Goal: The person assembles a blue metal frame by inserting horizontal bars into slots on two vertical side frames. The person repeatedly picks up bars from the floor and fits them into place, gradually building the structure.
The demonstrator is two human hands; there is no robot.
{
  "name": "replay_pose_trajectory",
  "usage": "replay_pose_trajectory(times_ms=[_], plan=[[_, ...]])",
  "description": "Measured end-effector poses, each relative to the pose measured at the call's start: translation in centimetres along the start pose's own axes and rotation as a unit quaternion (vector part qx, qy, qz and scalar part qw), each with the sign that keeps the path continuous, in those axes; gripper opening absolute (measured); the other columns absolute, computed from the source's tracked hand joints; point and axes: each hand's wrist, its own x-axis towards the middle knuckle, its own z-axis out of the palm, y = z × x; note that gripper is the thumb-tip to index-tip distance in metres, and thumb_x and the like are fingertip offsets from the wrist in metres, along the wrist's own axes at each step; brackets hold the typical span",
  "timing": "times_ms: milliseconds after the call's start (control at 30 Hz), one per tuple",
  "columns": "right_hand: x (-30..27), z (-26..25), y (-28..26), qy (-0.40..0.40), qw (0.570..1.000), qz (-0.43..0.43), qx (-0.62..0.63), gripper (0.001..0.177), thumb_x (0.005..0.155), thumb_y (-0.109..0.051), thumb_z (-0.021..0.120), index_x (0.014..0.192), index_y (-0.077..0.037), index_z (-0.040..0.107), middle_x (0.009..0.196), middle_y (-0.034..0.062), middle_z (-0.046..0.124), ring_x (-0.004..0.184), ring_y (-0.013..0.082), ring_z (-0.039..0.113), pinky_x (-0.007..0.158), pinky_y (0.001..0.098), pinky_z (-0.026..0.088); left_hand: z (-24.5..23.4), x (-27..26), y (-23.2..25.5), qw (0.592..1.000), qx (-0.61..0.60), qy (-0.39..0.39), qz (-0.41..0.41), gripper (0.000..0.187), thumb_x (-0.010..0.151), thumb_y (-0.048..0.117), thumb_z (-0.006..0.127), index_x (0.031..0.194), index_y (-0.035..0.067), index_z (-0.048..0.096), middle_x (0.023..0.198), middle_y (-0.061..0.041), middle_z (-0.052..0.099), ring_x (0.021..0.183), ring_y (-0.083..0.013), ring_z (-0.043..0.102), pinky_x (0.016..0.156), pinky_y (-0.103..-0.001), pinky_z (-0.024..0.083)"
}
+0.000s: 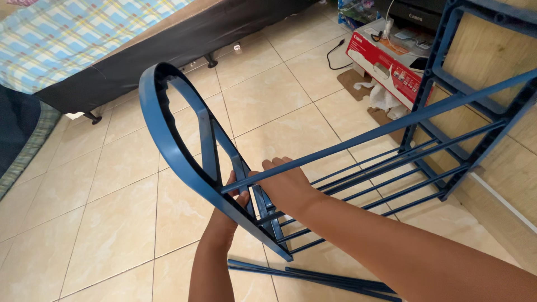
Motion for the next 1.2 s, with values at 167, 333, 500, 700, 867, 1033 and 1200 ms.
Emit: replay_pose_trajectory(times_ms=[167,333,500,700,867,1033,1200], plan=[[0.2,0.4,0.3,-0.019,1.0,-0.005,-0.02,0.036,0.083,-0.005,0.066,0.116,-0.018,0.067,0.088,0.0065,0.061,0.089,0.0263,0.062,0.077,0.0408,0.047,-0.1,0.2,-0.3,1.0,-0.002,0.004,-0.019,0.08,0.09,0.021,0.062,0.162,0.018,0.028,0.121,-0.004,0.065,0.099,-0.0169,0.059,0.086,-0.032,0.05],[0.2,0.7,0.2,-0.013,1.0,-0.003,-0.004,0.046,0.079,-0.001,0.066,0.12,-0.021,0.066,0.089,0.0068,0.062,0.089,0.0276,0.063,0.077,0.0419,0.049,-0.5,1.3,-1.6,0.999,-0.035,-0.025,0.03,0.078,0.092,0.016,0.061,0.162,0.017,0.027,0.126,0.001,0.063,0.106,-0.0111,0.059,0.091,-0.026,0.05],[0.2,0.9,0.2,-0.023,1.0,0.012,0.017,0.048,0.08,0.0,0.065,0.122,-0.023,0.064,0.094,0.0087,0.063,0.094,0.0318,0.065,0.082,0.046,0.05,-0.5,2.0,-3.2,0.992,-0.093,-0.041,0.072,0.072,0.091,0.017,0.064,0.157,0.015,0.035,0.118,0.001,0.062,0.1,-0.0116,0.06,0.086,-0.029,0.055],[1.4,1.7,1.1,-0.078,0.994,0.033,0.064,0.049,0.084,0.001,0.06,0.128,-0.022,0.062,0.104,0.0139,0.069,0.1,0.0384,0.066,0.082,0.0497,0.053,-0.7,3.9,-6.2,0.984,-0.135,-0.069,0.091,0.037,0.105,0.023,0.061,0.129,-0.005,0.057,0.089,-0.001,0.06,0.076,-0.0118,0.055,0.061,-0.028,0.045],[3.3,1.9,1.6,-0.192,0.97,0.108,0.099,0.026,0.098,-0.015,0.058,0.121,-0.02,0.069,0.116,0.0117,0.072,0.108,0.0331,0.069,0.09,0.0449,0.055,0.3,3.4,-3.9,0.985,-0.136,-0.046,0.1,0.062,0.093,0.012,0.056,0.153,0.017,0.04,0.099,-0.005,0.066,0.072,-0.011,0.054,0.056,-0.026,0.043],[5.6,1.2,1.8,-0.279,0.935,0.177,0.131,0.032,0.098,-0.02,0.06,0.128,-0.025,0.068,0.13,0.0052,0.071,0.12,0.0292,0.066,0.1,0.0427,0.053,0.3,1.9,-2.0,0.993,-0.085,-0.021,0.079,0.078,0.094,0.012,0.059,0.163,0.017,0.023,0.122,-0.013,0.066,0.085,-0.0172,0.059,0.063,-0.03,0.048],[6.1,1.0,1.7,-0.29,0.94,0.153,0.095,0.034,0.098,-0.029,0.063,0.132,-0.03,0.067,0.133,0.0043,0.068,0.124,0.0306,0.062,0.103,0.0441,0.051,0.5,2.5,-2.4,0.995,-0.07,-0.013,0.064,0.079,0.098,0.009,0.05,0.166,0.017,0.01,0.146,-0.016,0.052,0.12,-0.0267,0.059,0.089,-0.037,0.053]])
